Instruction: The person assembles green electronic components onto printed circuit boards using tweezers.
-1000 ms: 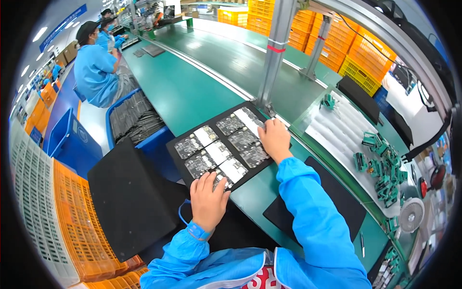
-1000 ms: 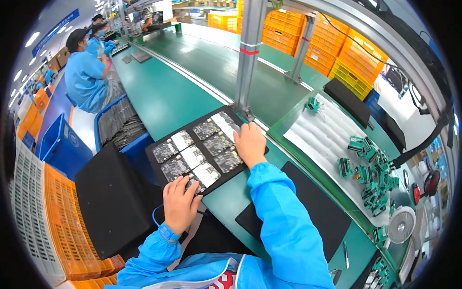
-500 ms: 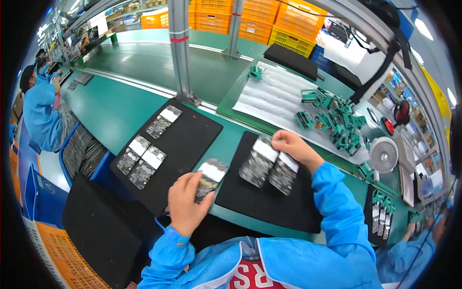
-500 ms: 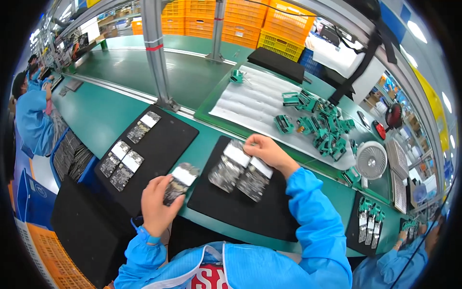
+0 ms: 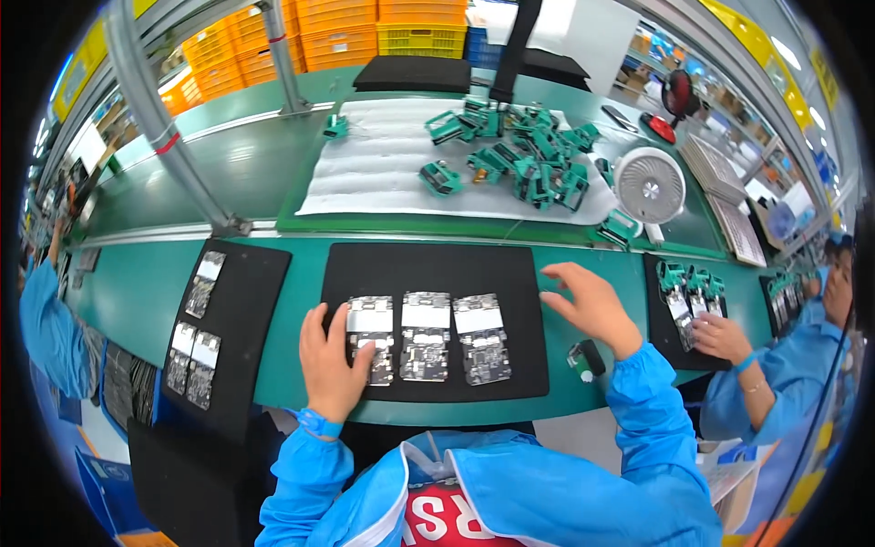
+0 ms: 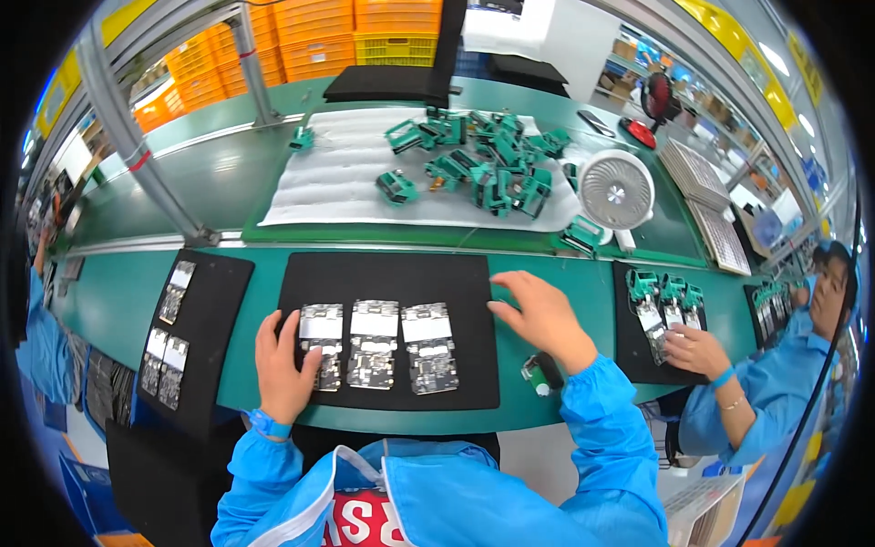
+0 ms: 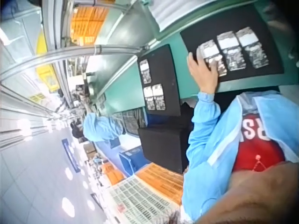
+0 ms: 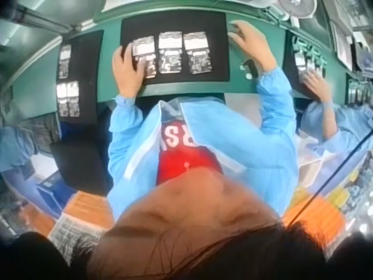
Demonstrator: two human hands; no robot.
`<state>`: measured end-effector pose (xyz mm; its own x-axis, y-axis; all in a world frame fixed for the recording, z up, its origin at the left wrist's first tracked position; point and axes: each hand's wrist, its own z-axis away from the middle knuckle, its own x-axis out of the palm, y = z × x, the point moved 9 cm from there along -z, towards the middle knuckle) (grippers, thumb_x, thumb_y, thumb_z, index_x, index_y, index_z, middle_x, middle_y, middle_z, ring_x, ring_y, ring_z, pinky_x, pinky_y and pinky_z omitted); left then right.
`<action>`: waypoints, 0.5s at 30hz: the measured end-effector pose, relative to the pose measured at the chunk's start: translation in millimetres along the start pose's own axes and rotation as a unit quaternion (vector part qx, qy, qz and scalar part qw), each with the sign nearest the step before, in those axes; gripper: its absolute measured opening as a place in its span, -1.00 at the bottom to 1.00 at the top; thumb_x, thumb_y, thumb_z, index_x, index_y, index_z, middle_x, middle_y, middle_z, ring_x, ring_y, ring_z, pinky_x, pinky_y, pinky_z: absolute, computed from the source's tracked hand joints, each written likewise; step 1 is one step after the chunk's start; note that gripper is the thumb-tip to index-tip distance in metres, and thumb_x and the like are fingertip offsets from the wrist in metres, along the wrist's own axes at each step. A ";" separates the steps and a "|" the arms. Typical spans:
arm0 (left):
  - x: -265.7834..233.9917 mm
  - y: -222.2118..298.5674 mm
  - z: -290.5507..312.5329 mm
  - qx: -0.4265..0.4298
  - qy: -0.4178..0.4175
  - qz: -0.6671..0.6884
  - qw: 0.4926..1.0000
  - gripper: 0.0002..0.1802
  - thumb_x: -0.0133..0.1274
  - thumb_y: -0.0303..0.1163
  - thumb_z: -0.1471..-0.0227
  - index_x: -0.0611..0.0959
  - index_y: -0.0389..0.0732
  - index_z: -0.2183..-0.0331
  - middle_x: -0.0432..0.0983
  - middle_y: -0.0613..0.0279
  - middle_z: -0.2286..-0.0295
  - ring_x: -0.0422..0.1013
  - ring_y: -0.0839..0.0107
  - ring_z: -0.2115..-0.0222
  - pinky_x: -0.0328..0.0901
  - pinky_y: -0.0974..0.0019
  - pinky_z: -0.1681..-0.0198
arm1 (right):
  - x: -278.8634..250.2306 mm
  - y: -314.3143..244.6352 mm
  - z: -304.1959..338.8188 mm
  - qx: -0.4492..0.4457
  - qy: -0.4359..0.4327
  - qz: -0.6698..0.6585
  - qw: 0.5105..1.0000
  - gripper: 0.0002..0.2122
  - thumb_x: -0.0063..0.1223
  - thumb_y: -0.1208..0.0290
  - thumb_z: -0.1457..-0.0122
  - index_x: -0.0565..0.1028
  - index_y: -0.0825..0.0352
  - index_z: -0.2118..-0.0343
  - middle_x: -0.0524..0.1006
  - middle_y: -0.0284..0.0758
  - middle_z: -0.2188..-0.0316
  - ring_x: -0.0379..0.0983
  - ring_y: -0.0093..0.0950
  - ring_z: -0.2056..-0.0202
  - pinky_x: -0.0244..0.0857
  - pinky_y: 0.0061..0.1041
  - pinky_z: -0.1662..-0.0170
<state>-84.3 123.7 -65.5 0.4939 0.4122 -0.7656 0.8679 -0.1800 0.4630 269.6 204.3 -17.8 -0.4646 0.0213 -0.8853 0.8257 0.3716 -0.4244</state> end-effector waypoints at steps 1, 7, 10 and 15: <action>7.8 -10.2 2.8 -0.026 -0.010 0.028 0.999 -0.29 0.25 -0.24 0.00 0.42 -0.19 -0.17 0.24 -0.20 -0.14 0.14 -0.21 -0.18 0.08 -0.09 -0.23 | -2.7 20.0 13.3 0.006 0.004 0.000 1.000 -0.66 0.25 0.28 -0.10 0.49 0.22 0.07 0.52 -0.27 0.13 0.48 -0.23 0.12 0.39 -0.28 0.10; 13.4 9.3 10.5 -0.015 -0.038 0.020 0.999 -0.31 0.18 -0.26 -0.07 0.37 -0.23 -0.19 0.20 -0.20 -0.18 0.05 -0.28 -0.23 0.03 -0.11 -0.27 | -8.0 59.3 63.6 0.027 0.099 0.118 0.988 -0.71 0.29 0.32 -0.03 0.51 0.26 0.19 0.48 -0.28 0.32 0.44 -0.23 0.24 0.36 -0.28 0.19; 15.5 24.0 28.1 -0.010 -0.061 0.022 0.998 -0.28 0.19 -0.25 -0.04 0.35 -0.24 -0.20 0.12 -0.20 -0.21 -0.05 -0.29 -0.27 -0.04 -0.16 -0.29 | -2.9 58.3 59.0 0.033 0.135 0.107 0.984 -0.76 0.29 0.35 -0.03 0.50 0.28 0.26 0.46 -0.31 0.36 0.43 -0.24 0.24 0.34 -0.28 0.22; 23.0 78.2 28.3 0.095 -0.066 0.006 0.993 -0.32 0.30 -0.18 0.10 0.54 -0.17 -0.08 0.12 -0.24 -0.21 -0.05 -0.32 -0.27 -0.11 -0.25 -0.29 | 2.0 59.5 47.3 0.017 0.149 0.109 0.983 -0.83 0.24 0.41 -0.08 0.44 0.28 0.37 0.48 -0.31 0.43 0.46 -0.27 0.36 0.33 -0.32 0.32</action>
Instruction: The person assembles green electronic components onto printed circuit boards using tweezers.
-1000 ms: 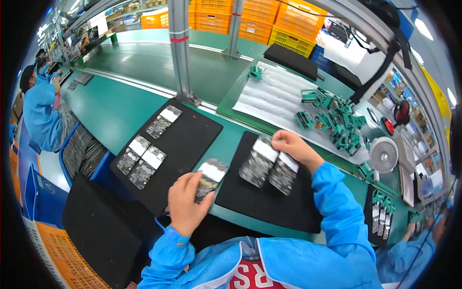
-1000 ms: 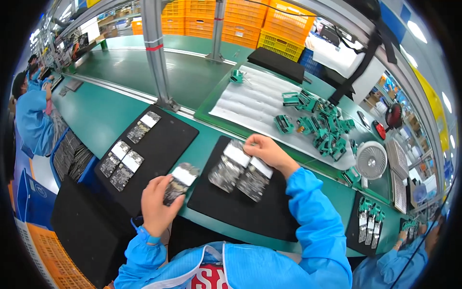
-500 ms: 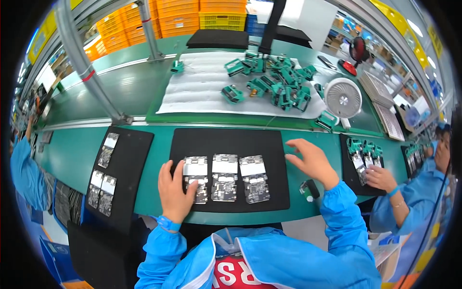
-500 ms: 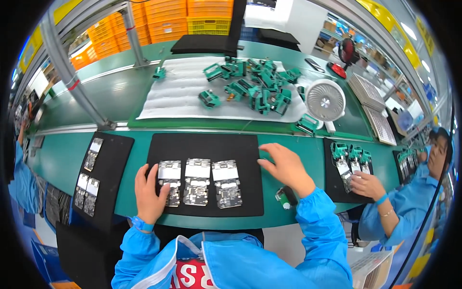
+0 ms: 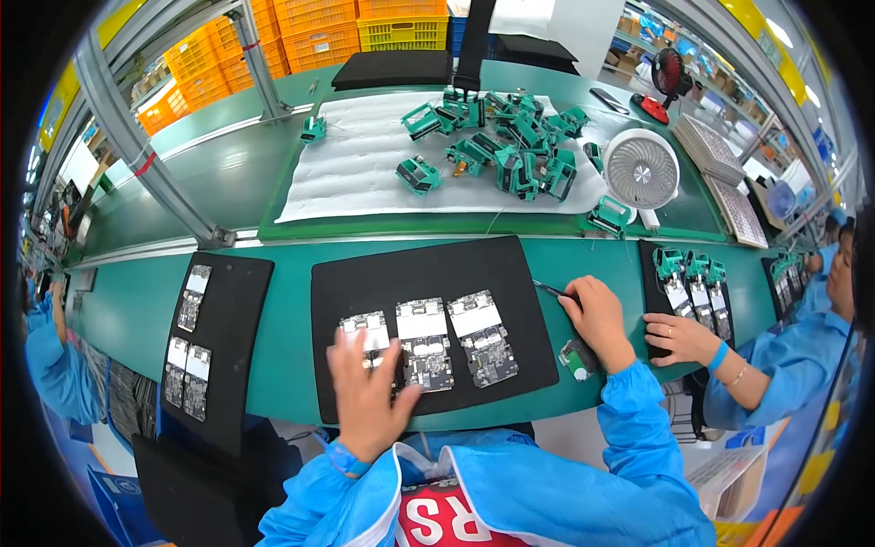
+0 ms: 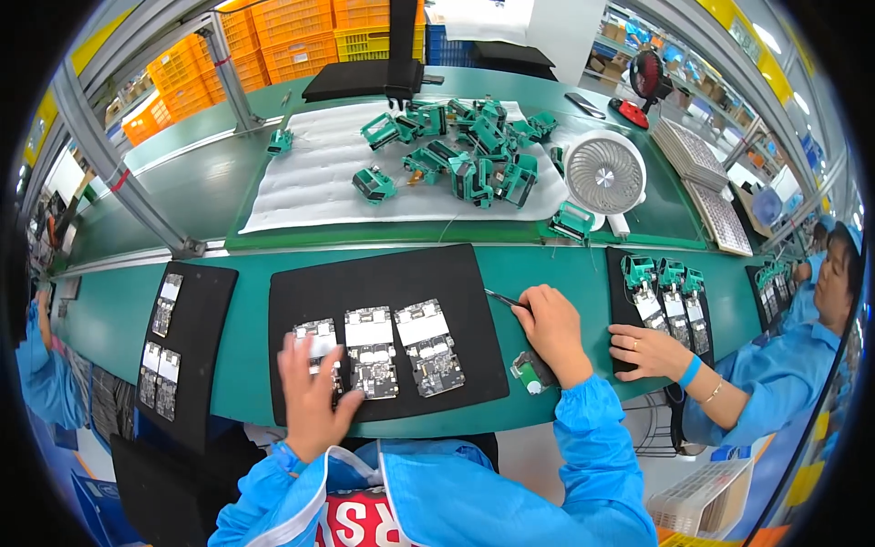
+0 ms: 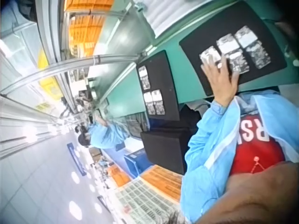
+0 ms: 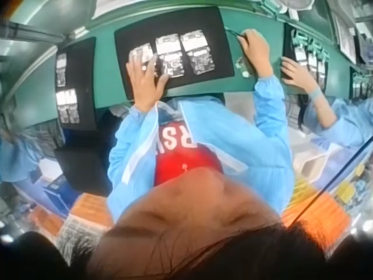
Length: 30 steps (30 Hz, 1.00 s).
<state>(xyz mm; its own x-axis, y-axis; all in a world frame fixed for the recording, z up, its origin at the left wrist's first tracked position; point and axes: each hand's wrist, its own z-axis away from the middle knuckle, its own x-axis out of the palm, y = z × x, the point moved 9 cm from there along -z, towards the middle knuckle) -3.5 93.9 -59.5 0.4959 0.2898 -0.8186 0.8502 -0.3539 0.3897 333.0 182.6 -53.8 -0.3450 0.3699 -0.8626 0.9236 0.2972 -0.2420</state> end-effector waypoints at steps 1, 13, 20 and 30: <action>8.8 13.0 -6.4 0.014 -0.018 0.072 0.997 -0.27 0.34 -0.24 0.14 0.50 -0.18 -0.10 0.11 -0.23 -0.22 -0.02 -0.30 -0.27 -0.10 -0.24 -0.30 | -1.8 -4.4 -0.2 -0.004 -0.002 0.002 1.000 -0.83 0.24 0.41 -0.08 0.44 0.28 0.37 0.48 -0.31 0.43 0.46 -0.27 0.36 0.33 -0.32 0.32; 60.3 64.5 -29.6 0.102 -0.068 0.080 0.989 -0.32 0.26 0.03 0.06 0.57 -0.03 -0.08 0.27 -0.05 -0.16 0.06 -0.16 -0.26 -0.05 -0.25 -0.29 | 7.0 -114.4 -12.6 -0.050 -0.069 -0.039 0.996 -0.86 0.17 0.35 -0.13 0.43 0.21 0.34 0.55 -0.33 0.55 0.55 -0.28 0.48 0.35 -0.28 0.45; 64.4 65.1 -28.3 0.106 -0.077 0.081 0.988 -0.34 0.26 -0.01 0.05 0.57 -0.06 -0.07 0.26 -0.03 -0.17 0.04 -0.16 -0.27 -0.04 -0.23 -0.30 | 22.5 -137.6 -1.0 -0.076 -0.117 -0.002 0.990 -0.89 0.12 0.37 -0.15 0.42 0.20 0.33 0.55 -0.33 0.58 0.54 -0.28 0.54 0.35 -0.28 0.52; 66.8 64.9 -30.1 0.107 -0.084 0.086 0.987 -0.32 0.27 -0.02 0.05 0.55 -0.03 -0.10 0.26 -0.02 -0.18 0.04 -0.17 -0.27 -0.06 -0.25 -0.30 | 23.6 -138.6 1.9 -0.032 -0.078 -0.008 0.996 -0.81 0.09 0.37 -0.18 0.51 0.22 0.14 0.58 -0.31 0.54 0.55 -0.30 0.53 0.37 -0.32 0.50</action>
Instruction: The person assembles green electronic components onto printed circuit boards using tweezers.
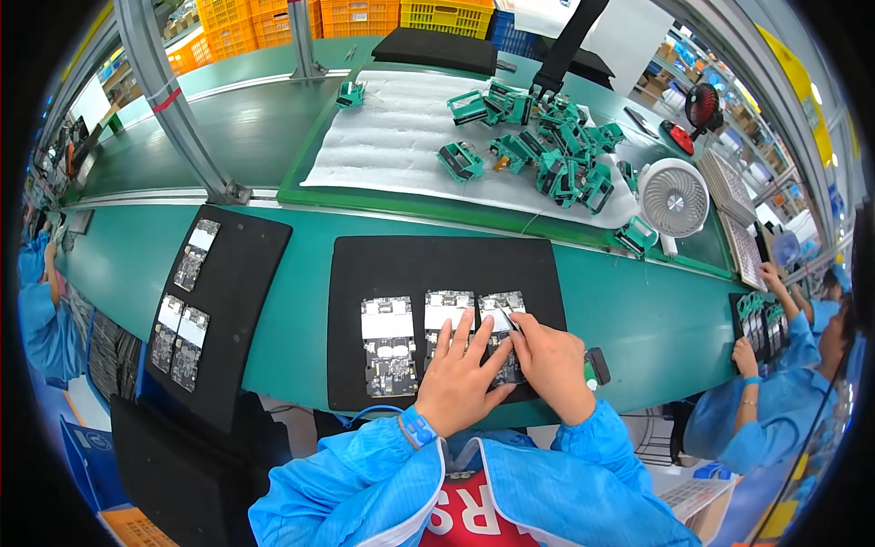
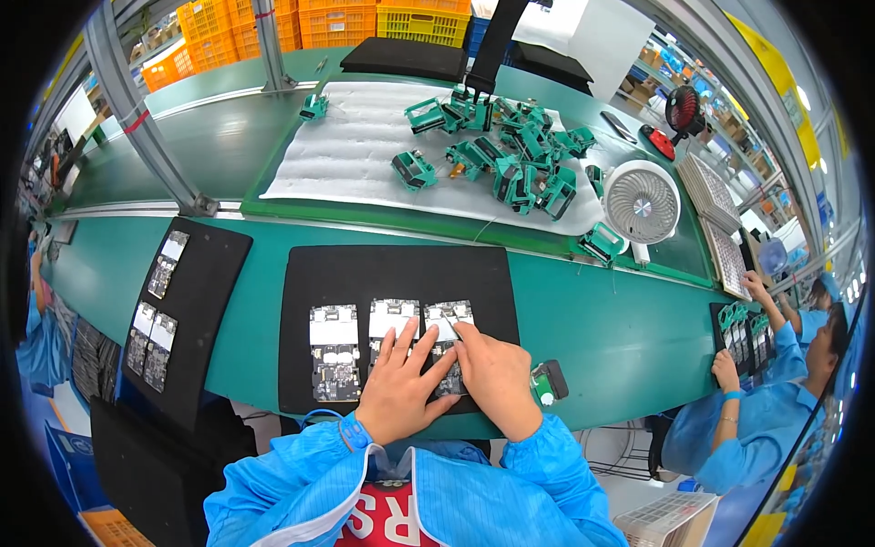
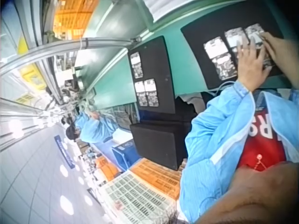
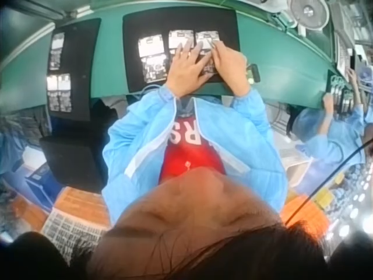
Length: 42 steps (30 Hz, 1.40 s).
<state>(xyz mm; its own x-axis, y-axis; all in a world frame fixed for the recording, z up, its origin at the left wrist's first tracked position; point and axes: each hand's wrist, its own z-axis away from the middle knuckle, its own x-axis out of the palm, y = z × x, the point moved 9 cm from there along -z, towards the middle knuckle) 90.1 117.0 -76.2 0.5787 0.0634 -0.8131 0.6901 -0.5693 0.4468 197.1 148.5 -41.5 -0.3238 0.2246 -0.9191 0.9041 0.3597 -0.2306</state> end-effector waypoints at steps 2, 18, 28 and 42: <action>0.3 -0.6 0.7 -0.001 0.002 0.000 1.000 -0.32 0.27 -0.02 0.05 0.55 -0.03 -0.10 0.26 -0.03 -0.18 0.04 -0.17 -0.27 -0.06 -0.25 -0.30 | -2.1 -5.1 -0.8 -0.021 0.013 0.021 0.999 -0.81 0.09 0.38 -0.18 0.51 0.22 0.14 0.58 -0.32 0.54 0.55 -0.32 0.54 0.37 -0.33 0.50; -38.5 -36.9 38.5 -0.036 0.017 -0.036 0.999 -0.36 0.22 -0.04 -0.01 0.55 -0.16 -0.08 0.36 0.00 -0.11 0.17 -0.08 -0.21 -0.02 -0.28 -0.27 | 22.5 -56.1 -29.2 -0.037 -0.046 0.015 0.998 -0.88 0.14 0.27 -0.16 0.49 0.13 0.30 0.51 -0.32 0.69 0.52 -0.28 0.60 0.31 -0.28 0.52; -33.8 -42.2 42.4 -0.035 0.016 -0.011 0.999 -0.36 0.22 -0.04 -0.03 0.54 -0.09 -0.11 0.34 0.02 -0.14 0.13 -0.05 -0.24 -0.06 -0.26 -0.29 | 27.7 -65.3 -25.7 -0.016 -0.046 0.019 0.999 -0.79 0.13 0.31 -0.17 0.55 0.13 0.13 0.55 -0.31 0.64 0.54 -0.28 0.57 0.32 -0.31 0.53; -72.9 -50.8 64.1 -0.051 0.123 -0.018 0.991 -0.40 0.25 -0.17 0.05 0.58 -0.26 -0.01 0.36 -0.10 -0.08 0.17 -0.19 -0.19 0.03 -0.22 -0.26 | 27.8 -99.2 -42.5 -0.041 -0.084 -0.005 0.996 -0.82 0.13 0.28 -0.16 0.52 0.10 0.18 0.58 -0.32 0.62 0.55 -0.24 0.55 0.34 -0.27 0.50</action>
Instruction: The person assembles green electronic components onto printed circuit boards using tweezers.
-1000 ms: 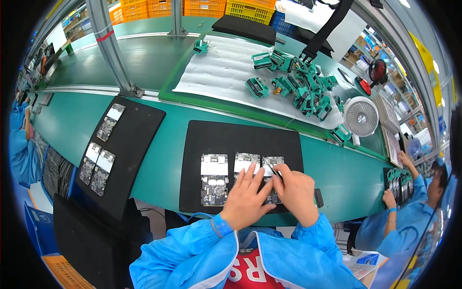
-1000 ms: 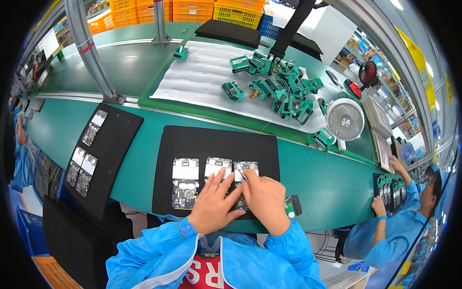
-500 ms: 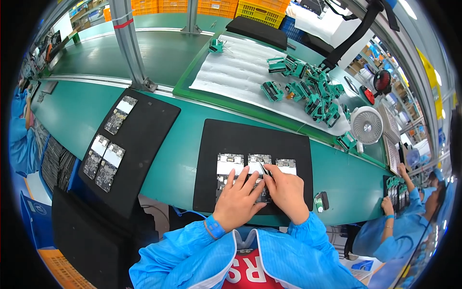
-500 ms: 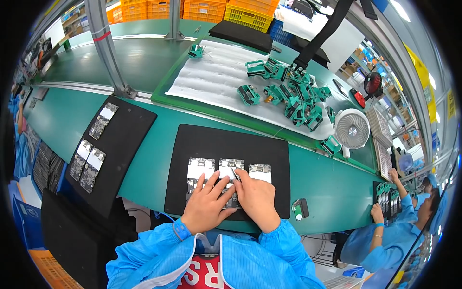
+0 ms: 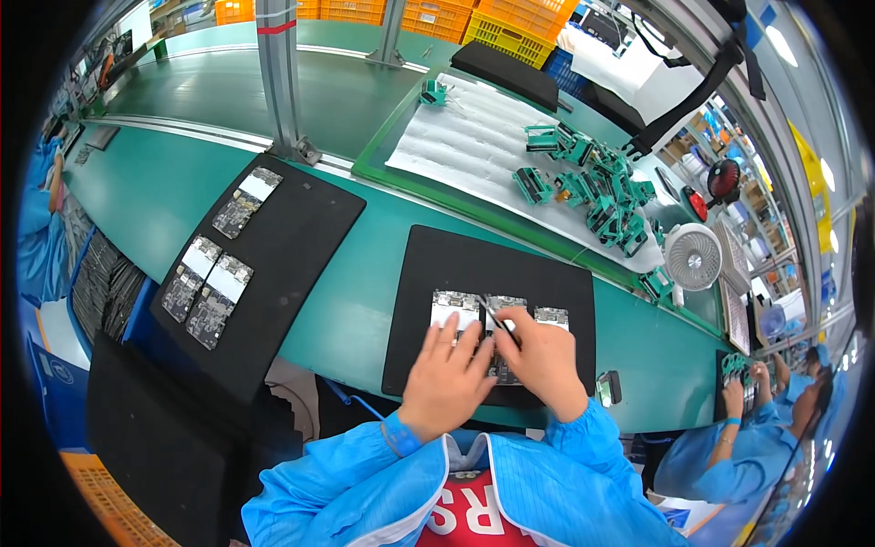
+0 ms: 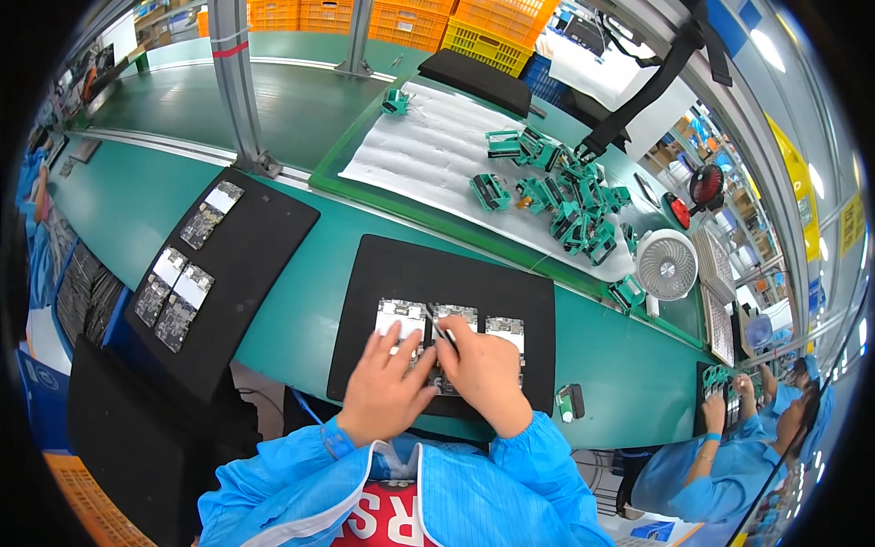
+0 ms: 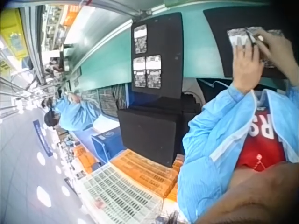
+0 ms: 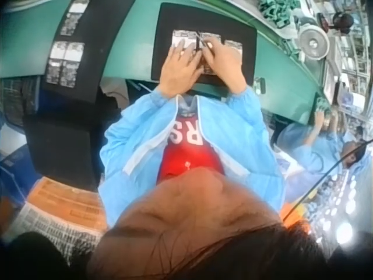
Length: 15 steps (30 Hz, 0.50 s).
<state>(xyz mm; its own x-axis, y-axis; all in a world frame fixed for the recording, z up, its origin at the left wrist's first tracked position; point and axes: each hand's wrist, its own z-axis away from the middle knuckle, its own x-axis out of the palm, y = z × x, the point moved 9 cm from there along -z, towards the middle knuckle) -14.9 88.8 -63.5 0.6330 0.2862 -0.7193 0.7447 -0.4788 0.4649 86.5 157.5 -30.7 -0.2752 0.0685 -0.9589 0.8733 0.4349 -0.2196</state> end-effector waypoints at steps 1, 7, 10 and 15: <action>-4.7 -6.1 2.9 -0.010 0.001 -0.011 1.000 -0.40 0.26 -0.18 0.06 0.58 -0.26 -0.01 0.37 -0.10 -0.07 0.18 -0.19 -0.18 0.03 -0.23 -0.25 | 7.2 -4.2 -2.7 -0.010 -0.006 -0.008 1.000 -0.82 0.13 0.27 -0.16 0.51 0.11 0.19 0.58 -0.32 0.62 0.55 -0.23 0.55 0.35 -0.26 0.49; -3.0 -26.3 22.2 -0.032 -0.018 -0.006 0.999 -0.38 0.28 -0.15 0.05 0.58 -0.21 -0.03 0.34 -0.09 -0.11 0.16 -0.17 -0.21 0.06 -0.25 -0.24 | 35.2 -28.2 -11.7 -0.019 -0.041 -0.026 0.999 -0.82 0.09 0.27 -0.19 0.51 0.15 0.18 0.58 -0.26 0.61 0.55 -0.20 0.52 0.36 -0.21 0.46; -2.2 -24.0 21.4 -0.029 -0.018 -0.006 0.999 -0.39 0.28 -0.15 0.05 0.58 -0.21 -0.03 0.34 -0.09 -0.11 0.16 -0.18 -0.20 0.07 -0.25 -0.24 | 36.2 -24.6 -7.7 -0.019 -0.025 -0.069 0.997 -0.78 0.08 0.28 -0.20 0.52 0.15 0.11 0.57 -0.24 0.61 0.55 -0.17 0.51 0.36 -0.19 0.45; -5.8 -23.4 23.7 -0.021 -0.017 -0.020 0.999 -0.38 0.26 -0.15 0.03 0.58 -0.25 -0.04 0.37 -0.11 -0.08 0.16 -0.19 -0.19 0.05 -0.24 -0.24 | 34.6 -37.0 -4.6 -0.076 0.002 -0.012 0.997 -0.73 0.10 0.34 -0.15 0.52 0.16 0.06 0.57 -0.23 0.61 0.56 -0.20 0.52 0.37 -0.25 0.48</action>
<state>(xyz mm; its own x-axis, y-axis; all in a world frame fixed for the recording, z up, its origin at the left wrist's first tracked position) -41.0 78.7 -82.5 0.5960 0.2756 -0.7542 0.7777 -0.4320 0.4567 42.8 147.9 -54.8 -0.2974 0.0591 -0.9529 0.7949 0.5683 -0.2128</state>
